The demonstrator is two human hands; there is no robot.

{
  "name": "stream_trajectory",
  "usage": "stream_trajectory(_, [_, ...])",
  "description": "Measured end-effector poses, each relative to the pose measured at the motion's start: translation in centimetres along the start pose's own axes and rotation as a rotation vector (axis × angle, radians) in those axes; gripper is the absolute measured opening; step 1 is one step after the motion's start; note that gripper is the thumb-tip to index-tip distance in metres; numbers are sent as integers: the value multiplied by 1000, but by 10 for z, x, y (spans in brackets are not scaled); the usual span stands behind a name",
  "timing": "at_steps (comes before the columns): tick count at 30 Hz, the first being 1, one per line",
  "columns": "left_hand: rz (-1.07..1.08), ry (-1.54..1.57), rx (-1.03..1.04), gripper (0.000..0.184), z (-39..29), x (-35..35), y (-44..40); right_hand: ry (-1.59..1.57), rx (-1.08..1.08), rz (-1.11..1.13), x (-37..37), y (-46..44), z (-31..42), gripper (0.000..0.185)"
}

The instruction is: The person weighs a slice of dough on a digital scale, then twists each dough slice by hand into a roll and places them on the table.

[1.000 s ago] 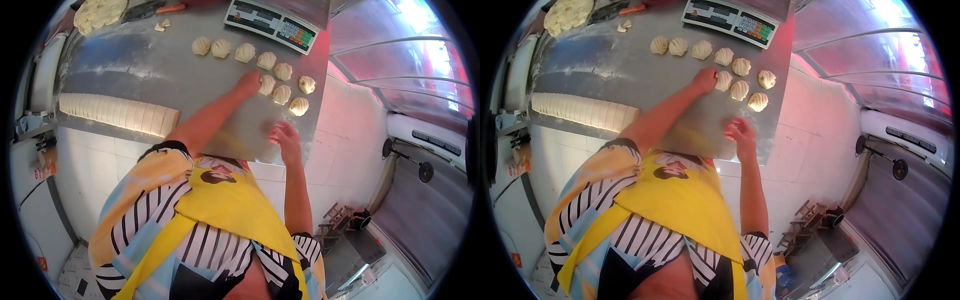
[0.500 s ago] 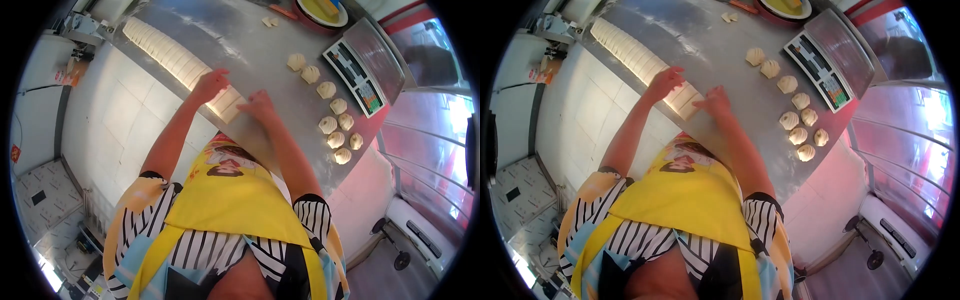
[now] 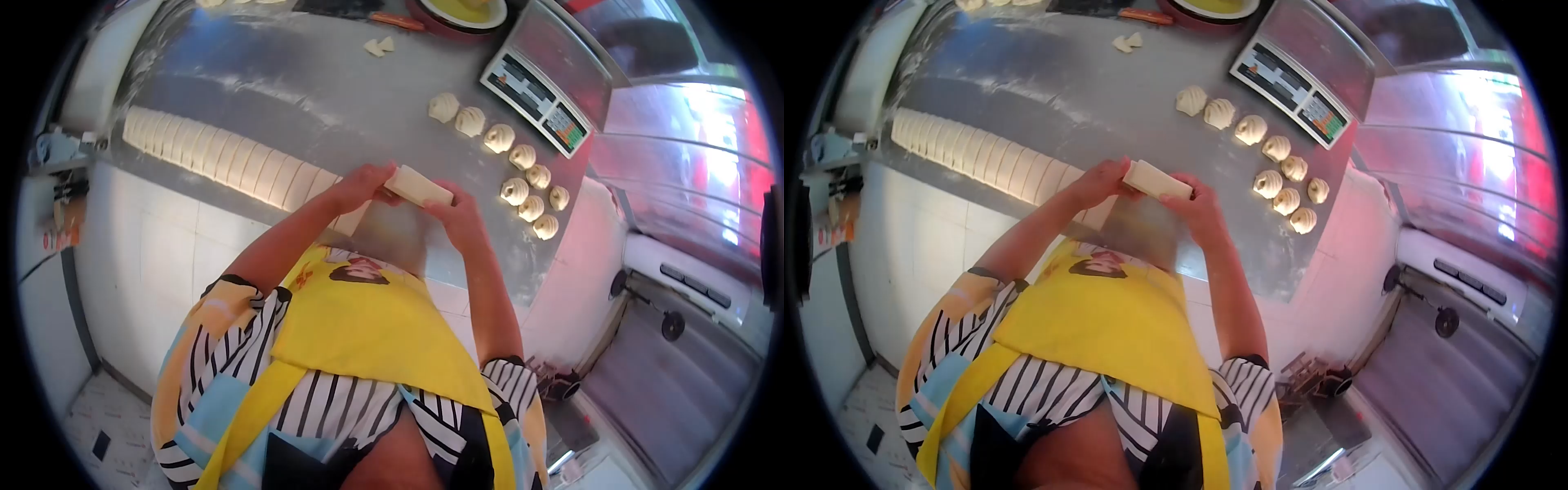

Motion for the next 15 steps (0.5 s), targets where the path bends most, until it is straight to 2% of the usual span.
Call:
stream_trajectory(3, [-58, -316, 80, 37, -1, 5, -10, -338, 46, -90, 3, 9, -9, 36])
stream_trajectory(6, [-103, -324, 67, 32, 3, 18, -11, -99, 80, -193, -1, 13, -19, 34])
stream_trajectory(9, [-148, -348, 120, 31, 11, 19, -20, 218, -15, -276, -3, 12, -11, 31])
stream_trajectory(12, [-208, -257, 27, 28, 9, 17, -21, 309, -215, -318, -1, 16, 2, 30])
stream_trajectory(15, [-94, 130, -257, 28, 25, 19, -23, 827, -733, -229, 13, 43, 42, 33])
Point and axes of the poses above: each hand's wrist, its own y-axis away from the middle knuckle, its own x-axis out of the palm, z = x × y, the point moved 6 cm from there along -y, towards the middle knuckle, and after that the axes turned 2 degrees about -z, right-handed, at the moved point
